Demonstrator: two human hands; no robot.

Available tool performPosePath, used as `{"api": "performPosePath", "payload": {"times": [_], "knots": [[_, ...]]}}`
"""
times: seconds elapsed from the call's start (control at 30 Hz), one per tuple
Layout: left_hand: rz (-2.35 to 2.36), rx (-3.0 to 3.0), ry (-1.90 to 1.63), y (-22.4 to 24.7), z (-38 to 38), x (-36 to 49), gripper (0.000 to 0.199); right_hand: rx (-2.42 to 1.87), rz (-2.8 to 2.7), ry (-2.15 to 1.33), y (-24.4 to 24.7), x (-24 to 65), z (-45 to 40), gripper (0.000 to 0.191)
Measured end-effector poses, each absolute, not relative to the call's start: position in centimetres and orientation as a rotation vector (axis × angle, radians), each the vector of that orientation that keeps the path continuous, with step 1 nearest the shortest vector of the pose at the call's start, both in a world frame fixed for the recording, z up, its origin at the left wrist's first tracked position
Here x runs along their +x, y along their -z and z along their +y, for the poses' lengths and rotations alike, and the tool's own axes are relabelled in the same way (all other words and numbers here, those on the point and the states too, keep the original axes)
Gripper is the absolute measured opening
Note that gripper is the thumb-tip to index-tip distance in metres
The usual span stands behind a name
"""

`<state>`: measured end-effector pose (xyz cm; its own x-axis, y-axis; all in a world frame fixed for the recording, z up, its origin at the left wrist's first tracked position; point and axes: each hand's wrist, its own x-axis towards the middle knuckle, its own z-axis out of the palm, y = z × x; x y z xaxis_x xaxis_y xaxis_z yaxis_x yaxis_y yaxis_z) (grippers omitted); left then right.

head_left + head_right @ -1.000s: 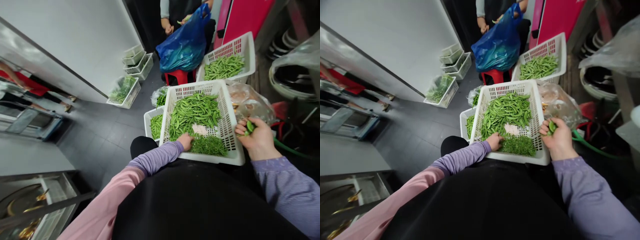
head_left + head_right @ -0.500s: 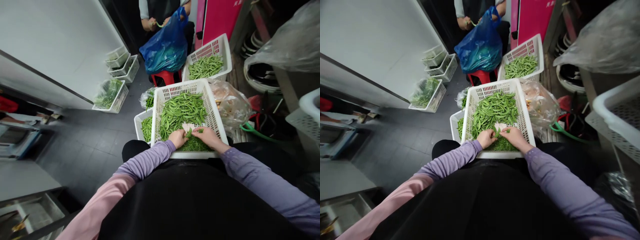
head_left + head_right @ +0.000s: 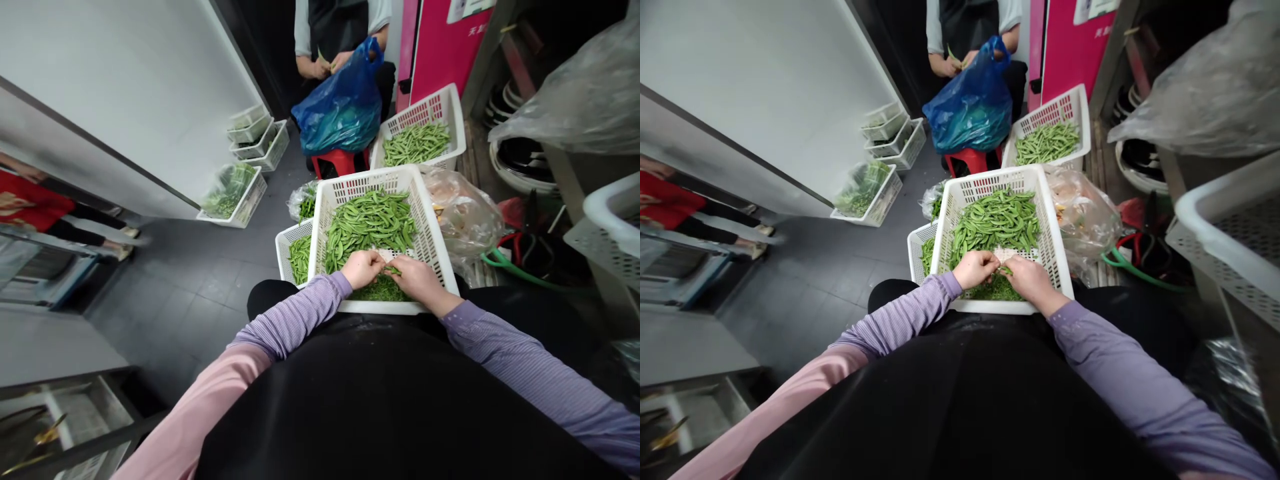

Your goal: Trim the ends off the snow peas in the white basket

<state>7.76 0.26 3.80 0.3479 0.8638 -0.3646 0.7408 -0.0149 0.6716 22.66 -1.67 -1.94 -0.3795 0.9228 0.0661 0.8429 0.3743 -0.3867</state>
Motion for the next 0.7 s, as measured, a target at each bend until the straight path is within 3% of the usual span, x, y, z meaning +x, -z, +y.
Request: {"api": "performPosePath", "payload": {"times": [0.3, 0.5, 0.7], "knots": [[1.416, 1.324, -0.301, -1.9, 0.4, 7.9, 0.008, -1.32, -2.149, -0.426, 2.7, 22.9, -1.4, 0.019], [1.68, 1.387, -0.048, 2.3, 0.3, 5.2, 0.007, -1.488, -1.671, -0.717, 0.8, 23.7, -0.8, 0.024], [1.342, 1.592, -0.202, -0.6, 1.0, 5.6, 0.042, -1.554, -1.59, -1.0, 0.8, 23.8, -0.1, 0.026]]}}
